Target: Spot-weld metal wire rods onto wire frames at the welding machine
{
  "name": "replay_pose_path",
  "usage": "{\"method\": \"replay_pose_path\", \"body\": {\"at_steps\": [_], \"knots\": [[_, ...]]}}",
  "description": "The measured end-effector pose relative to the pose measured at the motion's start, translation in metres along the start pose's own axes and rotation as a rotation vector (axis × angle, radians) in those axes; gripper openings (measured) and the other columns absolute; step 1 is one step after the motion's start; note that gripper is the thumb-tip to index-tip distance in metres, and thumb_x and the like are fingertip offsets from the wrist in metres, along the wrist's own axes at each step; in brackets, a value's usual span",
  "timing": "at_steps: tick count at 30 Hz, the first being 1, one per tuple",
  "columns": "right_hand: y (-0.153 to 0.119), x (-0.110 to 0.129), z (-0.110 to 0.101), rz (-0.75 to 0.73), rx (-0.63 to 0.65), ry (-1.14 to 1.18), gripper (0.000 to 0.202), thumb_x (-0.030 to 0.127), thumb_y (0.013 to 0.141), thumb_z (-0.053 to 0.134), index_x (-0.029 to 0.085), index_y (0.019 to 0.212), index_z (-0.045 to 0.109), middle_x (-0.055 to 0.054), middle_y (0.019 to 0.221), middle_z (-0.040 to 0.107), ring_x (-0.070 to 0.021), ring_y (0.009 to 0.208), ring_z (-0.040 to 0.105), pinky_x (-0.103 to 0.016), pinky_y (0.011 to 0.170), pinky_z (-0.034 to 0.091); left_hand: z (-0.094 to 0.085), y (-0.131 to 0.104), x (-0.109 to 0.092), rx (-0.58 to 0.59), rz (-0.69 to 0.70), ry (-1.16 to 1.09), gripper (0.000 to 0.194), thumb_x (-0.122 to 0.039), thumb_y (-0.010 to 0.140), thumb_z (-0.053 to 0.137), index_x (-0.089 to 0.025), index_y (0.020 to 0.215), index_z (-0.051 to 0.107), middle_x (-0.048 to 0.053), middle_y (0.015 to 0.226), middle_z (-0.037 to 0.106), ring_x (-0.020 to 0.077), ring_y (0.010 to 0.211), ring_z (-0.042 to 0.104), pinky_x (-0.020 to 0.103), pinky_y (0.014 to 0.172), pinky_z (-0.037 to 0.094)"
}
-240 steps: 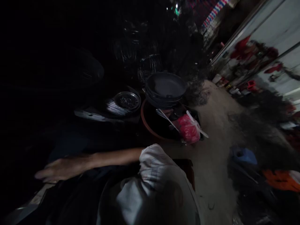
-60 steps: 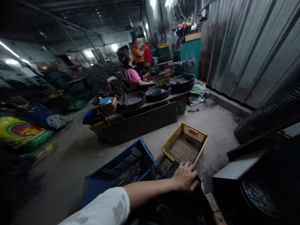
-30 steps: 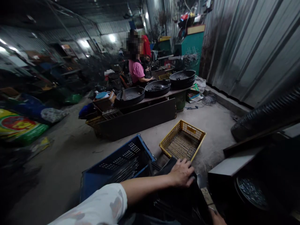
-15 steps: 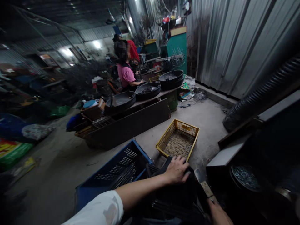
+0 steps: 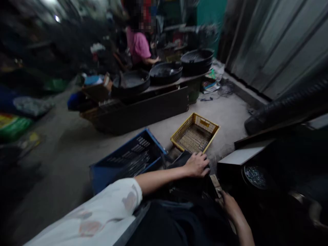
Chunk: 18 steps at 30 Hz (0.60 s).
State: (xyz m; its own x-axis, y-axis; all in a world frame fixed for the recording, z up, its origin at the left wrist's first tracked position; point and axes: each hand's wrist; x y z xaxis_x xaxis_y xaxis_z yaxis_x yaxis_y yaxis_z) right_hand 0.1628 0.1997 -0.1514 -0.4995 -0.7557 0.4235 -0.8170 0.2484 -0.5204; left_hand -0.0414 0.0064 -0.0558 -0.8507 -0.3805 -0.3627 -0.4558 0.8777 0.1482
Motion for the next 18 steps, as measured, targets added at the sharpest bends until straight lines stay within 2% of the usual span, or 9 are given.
{"method": "replay_pose_path", "body": {"at_steps": [3, 6, 7, 9, 11, 13, 15, 16, 18], "knots": [[-0.006, 0.006, -0.010, 0.088, 0.008, -0.123, 0.040, 0.045, 0.074, 0.053, 0.023, 0.102, 0.070, -0.014, 0.107, 0.070, -0.0346, 0.106, 0.066, -0.041, 0.090, 0.053, 0.001, 0.003, 0.015, -0.069, -0.097, -0.171, 0.026, -0.042, 0.090, 0.059, -0.020, 0.102, 0.063, 0.007, 0.105, 0.065, 0.0237, 0.105, 0.056, 0.037, 0.085, 0.045], [-0.021, 0.012, -0.008, 0.112, -0.004, -0.195, 0.050, 0.050, 0.077, 0.049, 0.018, 0.112, 0.067, -0.017, 0.115, 0.067, -0.0348, 0.109, 0.064, -0.041, 0.092, 0.052, 0.003, -0.015, 0.064, -0.128, -0.308, -0.249, 0.030, -0.033, 0.099, 0.036, -0.015, 0.110, 0.058, 0.006, 0.111, 0.063, 0.0180, 0.109, 0.055, 0.032, 0.093, 0.042], [-0.029, 0.012, -0.005, 0.112, -0.003, -0.199, 0.055, 0.052, 0.078, 0.047, 0.017, 0.115, 0.066, -0.018, 0.118, 0.066, -0.0343, 0.110, 0.064, -0.041, 0.093, 0.052, 0.004, -0.030, 0.086, -0.141, -0.404, -0.248, 0.033, -0.030, 0.100, 0.031, -0.012, 0.110, 0.057, 0.008, 0.114, 0.062, 0.0189, 0.111, 0.054, 0.033, 0.096, 0.040], [-0.045, 0.012, 0.007, 0.136, 0.005, -0.197, 0.061, 0.054, 0.079, 0.043, 0.014, 0.120, 0.063, -0.018, 0.120, 0.065, -0.0335, 0.109, 0.064, -0.039, 0.092, 0.053, 0.004, -0.074, 0.134, -0.141, -0.600, -0.231, 0.029, -0.024, 0.099, 0.034, -0.009, 0.110, 0.056, 0.012, 0.117, 0.061, 0.0223, 0.115, 0.052, 0.036, 0.100, 0.039], [-0.062, 0.012, 0.022, 0.195, 0.026, -0.200, 0.062, 0.054, 0.079, 0.043, 0.012, 0.121, 0.063, -0.019, 0.119, 0.066, -0.0335, 0.109, 0.064, -0.039, 0.092, 0.053, 0.003, -0.133, 0.179, -0.113, -0.790, -0.215, 0.020, -0.019, 0.094, 0.046, -0.008, 0.108, 0.056, 0.017, 0.116, 0.061, 0.0263, 0.112, 0.052, 0.039, 0.098, 0.041], [-0.078, 0.017, 0.038, 0.251, 0.048, -0.218, 0.060, 0.052, 0.081, 0.044, 0.010, 0.119, 0.064, -0.020, 0.118, 0.066, -0.0337, 0.109, 0.064, -0.038, 0.093, 0.052, 0.001, -0.193, 0.213, -0.069, -0.923, -0.214, 0.016, -0.014, 0.090, 0.047, -0.009, 0.101, 0.057, 0.019, 0.110, 0.063, 0.0270, 0.105, 0.055, 0.040, 0.092, 0.043], [-0.090, 0.028, 0.051, 0.279, 0.051, -0.234, 0.054, 0.048, 0.084, 0.046, 0.011, 0.118, 0.065, -0.020, 0.116, 0.067, -0.0323, 0.110, 0.064, -0.037, 0.094, 0.051, 0.002, -0.238, 0.232, -0.026, -0.995, -0.226, 0.016, -0.012, 0.088, 0.042, -0.011, 0.095, 0.057, 0.017, 0.099, 0.065, 0.0264, 0.095, 0.057, 0.040, 0.086, 0.046], [-0.094, 0.036, 0.055, 0.283, 0.045, -0.236, 0.051, 0.046, 0.085, 0.047, 0.011, 0.118, 0.065, -0.019, 0.116, 0.067, -0.0312, 0.110, 0.064, -0.035, 0.094, 0.050, 0.002, -0.251, 0.236, -0.010, -0.997, -0.239, 0.016, -0.013, 0.088, 0.042, -0.012, 0.093, 0.057, 0.015, 0.096, 0.065, 0.0257, 0.092, 0.057, 0.039, 0.085, 0.046], [-0.098, 0.054, 0.059, 0.288, 0.018, -0.226, 0.047, 0.041, 0.087, 0.051, 0.012, 0.121, 0.064, -0.018, 0.118, 0.066, -0.0288, 0.112, 0.063, -0.032, 0.095, 0.049, 0.004, -0.256, 0.230, 0.013, -0.921, -0.286, 0.017, -0.017, 0.089, 0.041, -0.014, 0.093, 0.058, 0.012, 0.094, 0.065, 0.0243, 0.090, 0.058, 0.037, 0.085, 0.047]]}}
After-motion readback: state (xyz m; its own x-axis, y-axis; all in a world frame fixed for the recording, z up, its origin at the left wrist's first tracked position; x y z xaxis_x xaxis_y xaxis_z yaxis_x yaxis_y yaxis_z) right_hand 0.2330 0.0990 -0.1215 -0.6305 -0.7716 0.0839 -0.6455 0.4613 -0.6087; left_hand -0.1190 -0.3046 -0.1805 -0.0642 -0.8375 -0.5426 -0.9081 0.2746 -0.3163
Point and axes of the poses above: each hand's wrist, its own y-axis towards the middle knuckle, its own z-axis out of the palm, x = y × z
